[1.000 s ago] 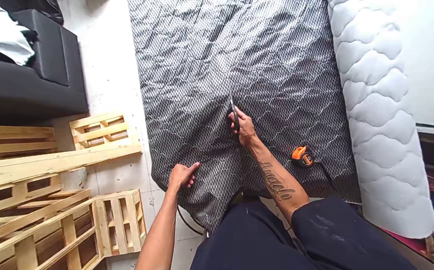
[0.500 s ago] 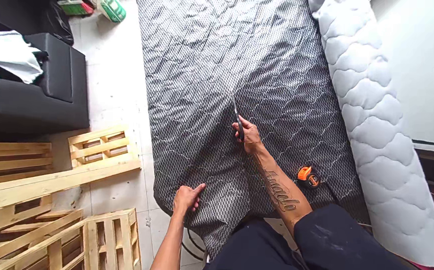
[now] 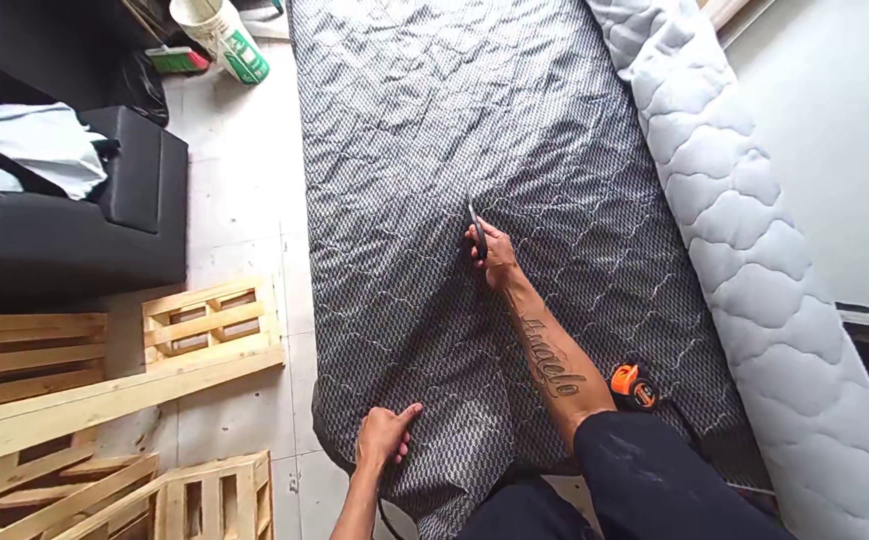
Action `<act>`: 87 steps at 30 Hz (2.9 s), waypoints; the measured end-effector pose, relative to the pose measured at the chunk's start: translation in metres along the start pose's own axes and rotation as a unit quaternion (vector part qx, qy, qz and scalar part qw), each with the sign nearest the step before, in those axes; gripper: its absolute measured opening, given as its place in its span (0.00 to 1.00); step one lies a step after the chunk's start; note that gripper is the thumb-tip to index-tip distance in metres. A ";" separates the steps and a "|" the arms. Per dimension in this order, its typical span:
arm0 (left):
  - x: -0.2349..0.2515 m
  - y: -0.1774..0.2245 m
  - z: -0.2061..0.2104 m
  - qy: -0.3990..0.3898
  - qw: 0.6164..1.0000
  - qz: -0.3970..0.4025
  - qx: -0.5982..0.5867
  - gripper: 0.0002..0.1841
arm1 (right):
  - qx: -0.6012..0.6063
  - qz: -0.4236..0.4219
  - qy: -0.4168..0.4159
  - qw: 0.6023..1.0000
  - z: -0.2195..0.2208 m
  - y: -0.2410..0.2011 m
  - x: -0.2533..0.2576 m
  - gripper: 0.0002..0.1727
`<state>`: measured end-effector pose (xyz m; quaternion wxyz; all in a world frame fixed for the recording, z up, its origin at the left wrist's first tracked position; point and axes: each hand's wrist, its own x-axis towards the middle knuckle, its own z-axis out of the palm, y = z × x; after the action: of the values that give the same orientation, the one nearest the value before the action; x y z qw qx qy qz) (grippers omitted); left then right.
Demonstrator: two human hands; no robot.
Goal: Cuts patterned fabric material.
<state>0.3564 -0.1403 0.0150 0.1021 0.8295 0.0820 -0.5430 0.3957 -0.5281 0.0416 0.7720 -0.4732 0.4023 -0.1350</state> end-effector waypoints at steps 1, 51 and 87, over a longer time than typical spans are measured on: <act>0.000 0.000 0.000 0.000 1.000 -0.002 0.001 0.36 | -0.006 -0.004 0.000 1.000 0.001 -0.004 0.005 0.24; 0.088 -0.271 -0.249 -0.058 0.935 0.234 -0.259 0.08 | -0.615 -0.118 0.308 0.716 0.145 0.265 -0.240 0.37; 0.274 0.432 -0.599 0.094 0.683 0.645 0.329 0.39 | -0.040 0.040 0.286 0.957 0.138 -0.013 -0.034 0.18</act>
<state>1.1012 -0.3954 0.0316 0.1394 0.7041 -0.6480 -0.2546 0.4798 -0.4289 0.1008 0.6101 -0.4287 0.6299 -0.2175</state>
